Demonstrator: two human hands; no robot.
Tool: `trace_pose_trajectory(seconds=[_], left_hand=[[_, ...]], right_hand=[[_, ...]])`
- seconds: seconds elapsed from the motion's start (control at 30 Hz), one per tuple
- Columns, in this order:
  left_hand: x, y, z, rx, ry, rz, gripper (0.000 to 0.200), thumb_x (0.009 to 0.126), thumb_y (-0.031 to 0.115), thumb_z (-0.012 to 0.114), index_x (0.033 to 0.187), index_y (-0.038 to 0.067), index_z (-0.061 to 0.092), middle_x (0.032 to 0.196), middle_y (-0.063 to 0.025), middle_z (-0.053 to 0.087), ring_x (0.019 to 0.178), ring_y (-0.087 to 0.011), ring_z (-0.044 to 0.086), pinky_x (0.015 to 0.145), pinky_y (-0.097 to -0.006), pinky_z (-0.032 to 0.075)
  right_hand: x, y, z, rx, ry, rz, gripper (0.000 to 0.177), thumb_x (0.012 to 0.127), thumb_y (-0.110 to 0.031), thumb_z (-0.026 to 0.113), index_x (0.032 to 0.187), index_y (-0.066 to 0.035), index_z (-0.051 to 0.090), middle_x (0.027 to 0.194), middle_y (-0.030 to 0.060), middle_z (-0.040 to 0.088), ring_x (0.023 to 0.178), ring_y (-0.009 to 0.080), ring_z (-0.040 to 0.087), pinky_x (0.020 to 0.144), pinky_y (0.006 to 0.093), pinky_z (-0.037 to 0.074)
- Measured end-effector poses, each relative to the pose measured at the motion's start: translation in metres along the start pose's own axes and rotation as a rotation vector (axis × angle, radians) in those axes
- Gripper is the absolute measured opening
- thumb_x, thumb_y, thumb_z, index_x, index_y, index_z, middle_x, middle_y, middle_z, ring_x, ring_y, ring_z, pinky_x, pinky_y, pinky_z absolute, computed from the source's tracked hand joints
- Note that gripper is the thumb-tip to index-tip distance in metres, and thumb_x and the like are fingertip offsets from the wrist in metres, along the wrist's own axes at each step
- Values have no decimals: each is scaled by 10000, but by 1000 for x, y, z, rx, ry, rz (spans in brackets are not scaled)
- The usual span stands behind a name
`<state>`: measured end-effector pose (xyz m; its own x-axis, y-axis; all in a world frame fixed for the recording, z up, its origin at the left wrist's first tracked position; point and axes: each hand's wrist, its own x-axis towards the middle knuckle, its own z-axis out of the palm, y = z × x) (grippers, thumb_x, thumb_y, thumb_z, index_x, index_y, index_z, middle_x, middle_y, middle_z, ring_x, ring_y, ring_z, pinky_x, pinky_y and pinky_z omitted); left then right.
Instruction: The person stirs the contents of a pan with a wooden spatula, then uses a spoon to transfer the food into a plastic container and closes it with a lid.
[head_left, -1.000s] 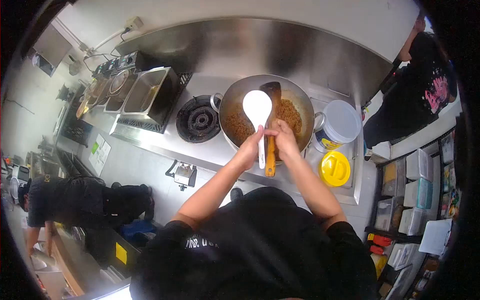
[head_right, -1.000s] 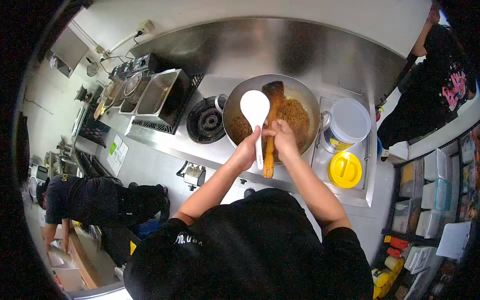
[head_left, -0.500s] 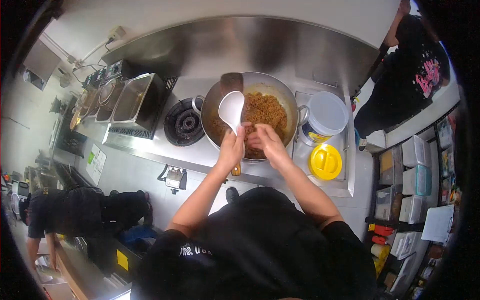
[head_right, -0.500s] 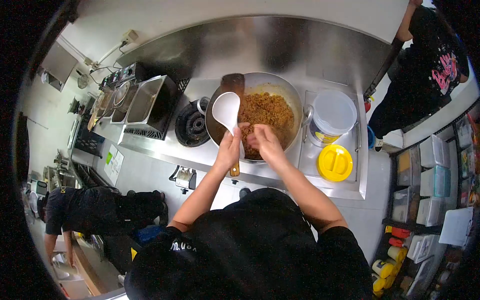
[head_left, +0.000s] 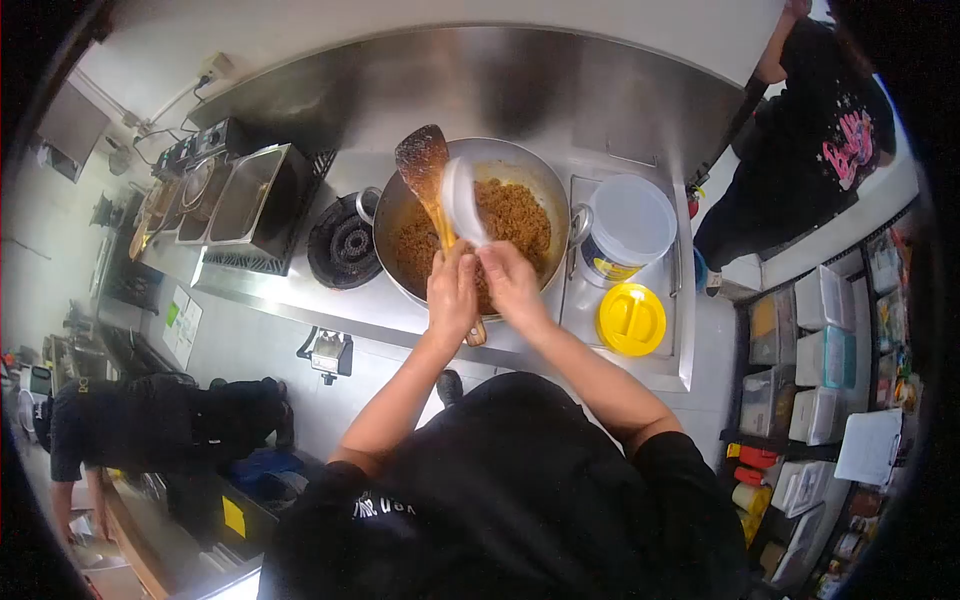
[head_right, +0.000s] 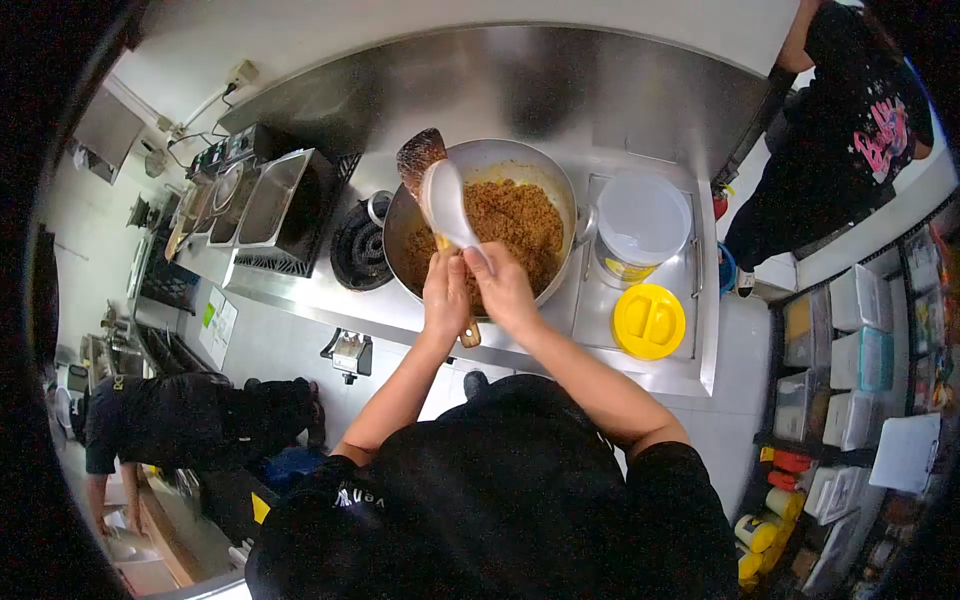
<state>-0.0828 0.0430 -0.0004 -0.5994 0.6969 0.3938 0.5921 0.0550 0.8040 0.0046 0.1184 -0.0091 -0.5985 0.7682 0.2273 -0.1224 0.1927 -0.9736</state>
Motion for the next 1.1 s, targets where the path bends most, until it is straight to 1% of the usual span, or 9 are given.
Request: trace_pose_trajectory(seconds=[0.1, 0.17, 0.23, 0.37, 0.47, 0.53, 0.67, 0.83, 1.1], left_hand=[[-3, -4, -13, 17, 102, -8, 439, 855, 55, 629, 1271, 28, 489, 1145, -137, 546, 874, -167, 560, 763, -284, 462], [-7, 11, -39, -174, 132, -193, 593, 837, -10, 595, 1378, 67, 365, 1293, -112, 452, 982, -175, 510, 873, -284, 419], [-16, -15, -56, -134, 266, -185, 722, 821, -86, 525, 1448, 104, 223, 1348, -104, 394, 980, -161, 499, 857, -275, 423], [-27, -74, -60, 143, 495, -199, 803, 858, -28, 502, 1487, 129, 27, 1123, -161, 540, 705, -168, 507, 685, -288, 451], [-25, -68, -55, 53, 473, -318, 821, 862, -22, 516, 1484, 107, -4, 1288, -212, 484, 1012, -270, 567, 853, -315, 436], [-23, -91, -43, -10, 488, -222, 834, 861, -10, 531, 1485, 117, -8, 1379, -232, 403, 1244, -331, 440, 981, -339, 371], [-16, -78, -37, 73, 420, -251, 832, 834, -32, 506, 1489, 137, 22, 1408, -254, 359, 1274, -373, 408, 1021, -364, 343], [7, -108, -55, -40, 335, -147, 833, 796, -123, 395, 1493, 189, 62, 1393, -257, 393, 1265, -344, 437, 992, -333, 372], [57, -146, -82, 41, 48, -60, 839, 789, -120, 390, 1490, 216, 75, 1308, -235, 499, 1140, -339, 555, 884, -319, 456]], right_hand=[[18, -54, -49, -241, -125, 207, 379, 904, -391, 589, 990, -24, 630, 841, 112, 621, 741, 167, 558, 692, 317, 448], [36, -40, -87, -347, -66, 240, 242, 868, -272, 627, 930, -40, 653, 825, 111, 625, 756, 185, 581, 683, 325, 458], [50, -6, -126, -881, -48, -416, 113, 810, -154, 615, 855, -62, 661, 813, 107, 634, 803, 231, 600, 679, 345, 474], [52, 2, -129, -1043, -126, -559, 97, 771, -95, 568, 821, -75, 649, 818, 104, 640, 872, 273, 598, 701, 385, 486], [59, 4, -121, -1232, -212, -466, 125, 809, -114, 536, 882, -72, 629, 804, 101, 642, 848, 262, 608, 717, 391, 490], [66, 4, -120, -1416, -250, -372, 169, 823, -124, 515, 966, -67, 586, 793, 122, 646, 805, 279, 627, 717, 405, 491], [71, 23, -121, -1418, -329, -398, 188, 835, -108, 483, 1006, -59, 543, 787, 138, 650, 747, 296, 643, 709, 414, 491], [39, -14, -87, -1402, -305, -55, 202, 820, -95, 461, 1006, -55, 529, 799, 133, 653, 712, 314, 645, 708, 428, 491], [-28, -31, -51, -1162, -48, -185, 372, 749, -31, 544, 1121, -39, 525, 889, 184, 629, 778, 332, 626, 681, 436, 512]])
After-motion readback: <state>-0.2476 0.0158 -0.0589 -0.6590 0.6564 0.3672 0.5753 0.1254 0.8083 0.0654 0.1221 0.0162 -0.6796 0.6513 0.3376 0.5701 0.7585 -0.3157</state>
